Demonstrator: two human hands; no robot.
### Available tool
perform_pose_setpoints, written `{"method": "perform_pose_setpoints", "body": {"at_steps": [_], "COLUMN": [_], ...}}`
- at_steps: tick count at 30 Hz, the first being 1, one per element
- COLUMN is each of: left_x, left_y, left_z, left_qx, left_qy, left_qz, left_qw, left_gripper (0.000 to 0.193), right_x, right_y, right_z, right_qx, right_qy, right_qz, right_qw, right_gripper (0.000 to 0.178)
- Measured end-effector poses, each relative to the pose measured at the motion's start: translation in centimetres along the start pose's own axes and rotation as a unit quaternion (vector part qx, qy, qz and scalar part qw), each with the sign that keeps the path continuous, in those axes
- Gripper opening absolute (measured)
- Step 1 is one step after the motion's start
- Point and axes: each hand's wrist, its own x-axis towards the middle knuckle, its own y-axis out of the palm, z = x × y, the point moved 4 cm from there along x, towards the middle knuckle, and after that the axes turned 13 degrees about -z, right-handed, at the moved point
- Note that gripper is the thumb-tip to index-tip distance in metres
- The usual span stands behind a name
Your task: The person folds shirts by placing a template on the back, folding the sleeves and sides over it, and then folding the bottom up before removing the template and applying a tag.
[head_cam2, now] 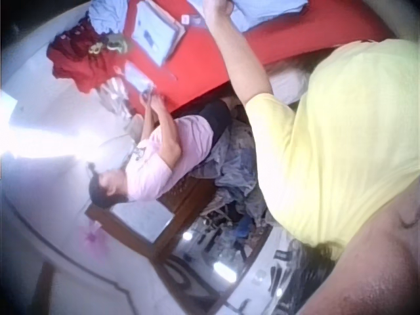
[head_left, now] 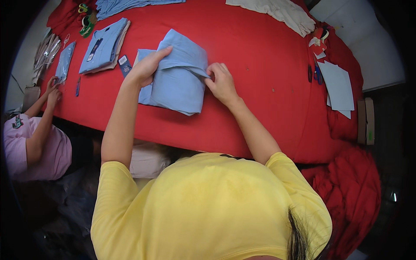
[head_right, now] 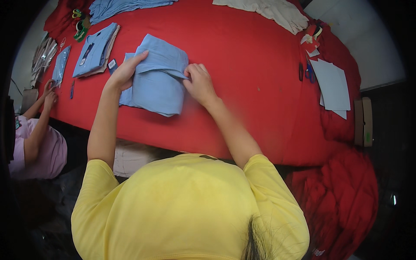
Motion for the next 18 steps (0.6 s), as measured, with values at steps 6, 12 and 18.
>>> {"method": "perform_pose_setpoints", "body": {"at_steps": [6, 12, 18], "left_x": [2.5, 3.2, 3.6], "left_y": [-0.3, -4.0, -8.4], "left_z": [-1.2, 1.1, 7.0], "left_qx": [0.143, 0.191, 0.152], "left_qy": [-0.012, -0.024, -0.024], "left_qz": [0.034, -0.011, -0.129], "left_qw": [0.989, 0.981, 0.98], "left_gripper": [0.062, 0.072, 0.072], "right_x": [-4.1, -4.6, -5.2], "right_y": [1.7, 2.9, 2.5], "right_z": [2.6, 0.9, 0.3], "right_qx": [0.047, -0.007, 0.078], "right_qy": [-0.08, 0.017, -0.003], "right_qz": [-0.031, 0.032, 0.027], "right_qw": [0.995, 0.999, 0.997], "right_gripper": [0.022, 0.016, 0.014]}}
